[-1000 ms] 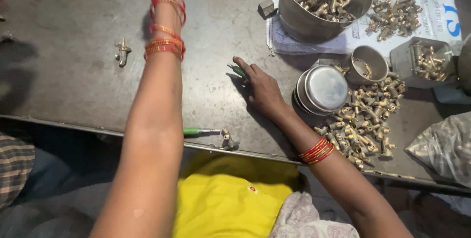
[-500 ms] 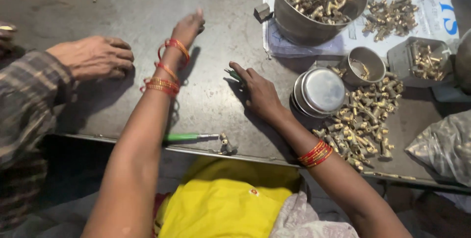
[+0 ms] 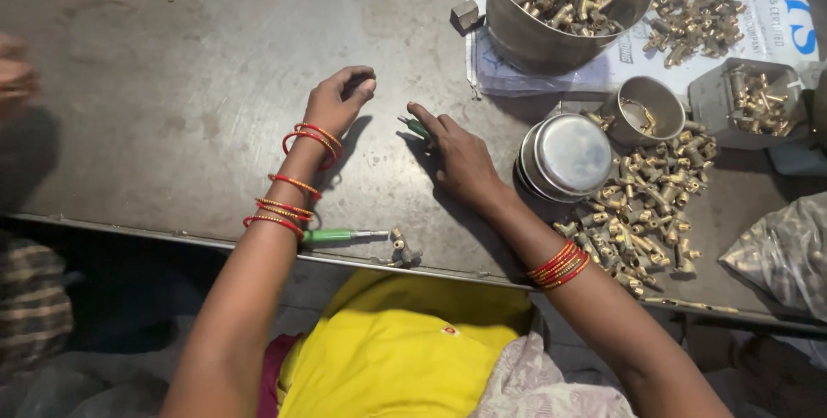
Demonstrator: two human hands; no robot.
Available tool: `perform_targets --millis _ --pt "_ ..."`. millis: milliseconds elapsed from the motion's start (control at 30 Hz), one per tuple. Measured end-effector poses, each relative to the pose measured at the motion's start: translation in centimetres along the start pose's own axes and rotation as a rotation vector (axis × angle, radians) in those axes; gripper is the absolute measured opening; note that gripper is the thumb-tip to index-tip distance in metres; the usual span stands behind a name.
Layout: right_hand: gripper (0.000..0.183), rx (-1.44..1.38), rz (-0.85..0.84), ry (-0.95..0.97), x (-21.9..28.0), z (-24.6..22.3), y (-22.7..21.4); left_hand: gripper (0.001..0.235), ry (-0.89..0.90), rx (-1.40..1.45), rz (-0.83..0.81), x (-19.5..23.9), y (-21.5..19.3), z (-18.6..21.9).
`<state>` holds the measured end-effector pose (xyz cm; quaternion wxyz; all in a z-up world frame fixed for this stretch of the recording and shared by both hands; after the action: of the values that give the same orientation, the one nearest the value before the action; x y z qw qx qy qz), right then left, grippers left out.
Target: Inspecting and cleaning small brass components using a manual gauge tool at a workshop bench.
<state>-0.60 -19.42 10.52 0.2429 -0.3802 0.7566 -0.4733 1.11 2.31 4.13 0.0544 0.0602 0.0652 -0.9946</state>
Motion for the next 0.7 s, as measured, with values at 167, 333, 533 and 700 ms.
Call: perform_targets --millis 167,333,533,700 --pt "0.100 -0.013 0.008 -0.008 0.2 0.0 0.0 0.027 0.008 -0.367 0.128 0.3 -0.8 0.9" --pt "0.094 -0.015 0.049 -0.039 0.3 -0.2 -0.1 0.025 -0.003 -0.375 0.125 -0.1 -0.7 0.9" --pt "0.090 -0.028 0.074 -0.056 0.5 -0.6 -0.5 0.024 0.018 -0.414 0.121 -0.3 -0.5 1.1" --pt "0.089 -0.044 0.074 -0.056 0.5 -0.7 -0.5 0.023 0.096 -0.464 0.114 -0.5 -0.2 1.1"
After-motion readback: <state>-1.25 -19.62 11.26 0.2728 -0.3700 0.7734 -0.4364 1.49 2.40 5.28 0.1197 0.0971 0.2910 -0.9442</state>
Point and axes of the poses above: each hand's wrist, its own x-axis away from the middle knuckle, its own y-axis out of the palm, z = x × y, the point moved 9 cm from there along -x, towards the middle knuckle, and after that the axes turned 11 degrees about -z, right-handed, at the moved point
